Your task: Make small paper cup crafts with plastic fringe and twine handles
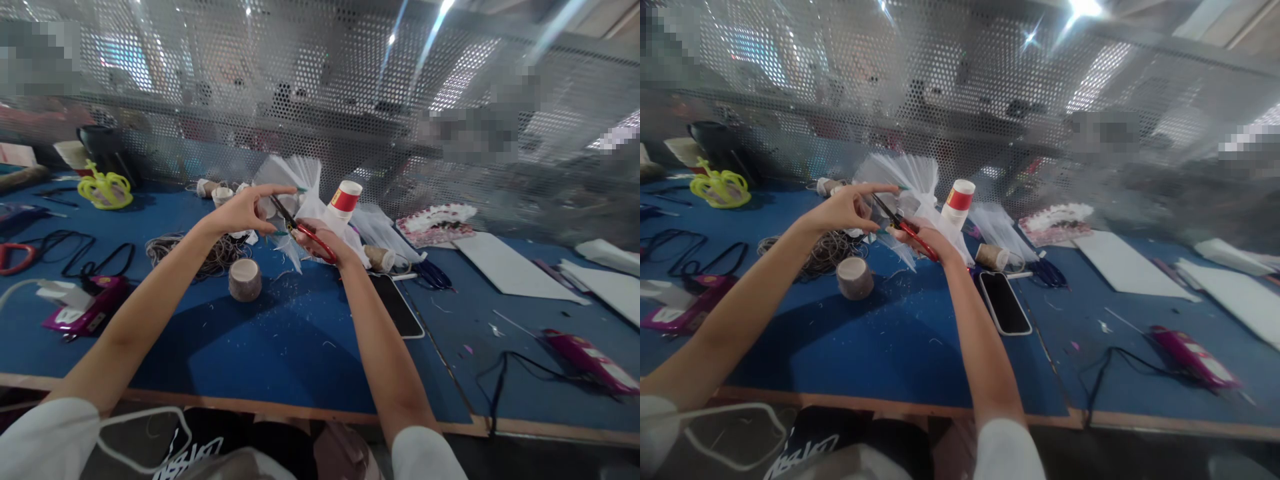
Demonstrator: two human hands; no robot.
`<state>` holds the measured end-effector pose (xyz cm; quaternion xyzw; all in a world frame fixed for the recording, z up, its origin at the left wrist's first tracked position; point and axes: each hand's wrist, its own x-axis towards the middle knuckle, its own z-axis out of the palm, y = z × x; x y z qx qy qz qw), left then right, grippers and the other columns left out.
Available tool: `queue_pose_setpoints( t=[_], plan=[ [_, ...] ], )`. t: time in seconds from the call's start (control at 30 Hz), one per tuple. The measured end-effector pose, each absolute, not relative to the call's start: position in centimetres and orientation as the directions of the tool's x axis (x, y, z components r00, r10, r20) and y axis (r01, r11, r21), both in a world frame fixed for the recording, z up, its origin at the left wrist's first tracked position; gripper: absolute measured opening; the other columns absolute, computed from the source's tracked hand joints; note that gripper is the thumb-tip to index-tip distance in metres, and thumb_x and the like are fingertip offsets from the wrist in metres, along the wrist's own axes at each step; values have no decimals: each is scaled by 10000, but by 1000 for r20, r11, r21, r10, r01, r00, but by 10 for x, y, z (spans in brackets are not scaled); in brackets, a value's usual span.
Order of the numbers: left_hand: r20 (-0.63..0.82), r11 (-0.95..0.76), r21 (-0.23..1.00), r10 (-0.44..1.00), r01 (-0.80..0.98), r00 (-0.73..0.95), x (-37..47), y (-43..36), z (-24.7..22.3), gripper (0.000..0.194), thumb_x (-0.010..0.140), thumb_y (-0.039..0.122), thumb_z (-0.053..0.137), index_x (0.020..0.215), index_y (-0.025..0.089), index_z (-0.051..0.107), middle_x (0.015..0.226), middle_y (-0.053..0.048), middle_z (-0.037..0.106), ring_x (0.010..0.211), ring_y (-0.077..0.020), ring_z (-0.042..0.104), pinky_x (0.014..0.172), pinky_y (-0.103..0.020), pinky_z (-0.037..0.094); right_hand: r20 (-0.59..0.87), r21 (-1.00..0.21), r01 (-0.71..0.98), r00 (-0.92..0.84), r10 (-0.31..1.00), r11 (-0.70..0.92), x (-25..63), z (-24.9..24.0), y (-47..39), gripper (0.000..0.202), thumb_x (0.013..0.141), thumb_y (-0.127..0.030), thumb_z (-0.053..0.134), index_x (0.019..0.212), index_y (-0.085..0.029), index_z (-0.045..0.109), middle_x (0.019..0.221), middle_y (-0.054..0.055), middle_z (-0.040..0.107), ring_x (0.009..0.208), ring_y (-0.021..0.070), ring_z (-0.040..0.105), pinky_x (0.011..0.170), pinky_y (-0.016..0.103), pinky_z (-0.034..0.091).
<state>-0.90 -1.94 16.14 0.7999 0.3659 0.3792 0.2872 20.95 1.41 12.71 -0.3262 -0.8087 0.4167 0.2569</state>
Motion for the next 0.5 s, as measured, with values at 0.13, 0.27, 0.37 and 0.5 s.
queue_pose_setpoints(
  t=[0.13, 0.27, 0.37, 0.5],
  plan=[
    [394, -571, 744, 794, 347, 462, -10, -18, 160, 793, 653, 199, 795, 1393, 181, 511, 845, -65, 756, 455, -96, 626, 407, -160, 435, 114, -844, 335, -651, 751, 419, 209, 131, 11, 294, 776, -467, 636, 745, -219, 482, 554, -78, 408, 444, 69, 376, 412, 203, 311],
    [417, -588, 739, 782, 327, 464, -12, -16, 158, 769, 643, 217, 807, 1366, 208, 544, 1022, -102, 746, 470, -89, 629, 410, -165, 449, 95, -831, 380, -623, 777, 406, 209, 135, 8, 323, 766, -473, 648, 719, -219, 454, 535, -82, 404, 433, 68, 378, 400, 204, 310],
    [459, -611, 719, 776, 333, 432, -16, -13, 157, 744, 620, 261, 834, 1319, 197, 588, 1232, -147, 671, 573, -104, 669, 467, -175, 489, 101, -809, 399, -629, 770, 432, 210, 136, 9, 307, 767, -454, 648, 726, -213, 463, 543, -78, 420, 450, 69, 395, 416, 203, 321],
    [510, -611, 702, 789, 365, 342, -19, -10, 159, 548, 726, 339, 768, 1232, 162, 652, 1196, -144, 694, 850, -180, 706, 619, -194, 536, 99, -820, 381, -642, 760, 428, 209, 130, 16, 271, 775, -434, 622, 740, -204, 484, 534, -82, 401, 431, 64, 376, 403, 200, 299]
  ],
)
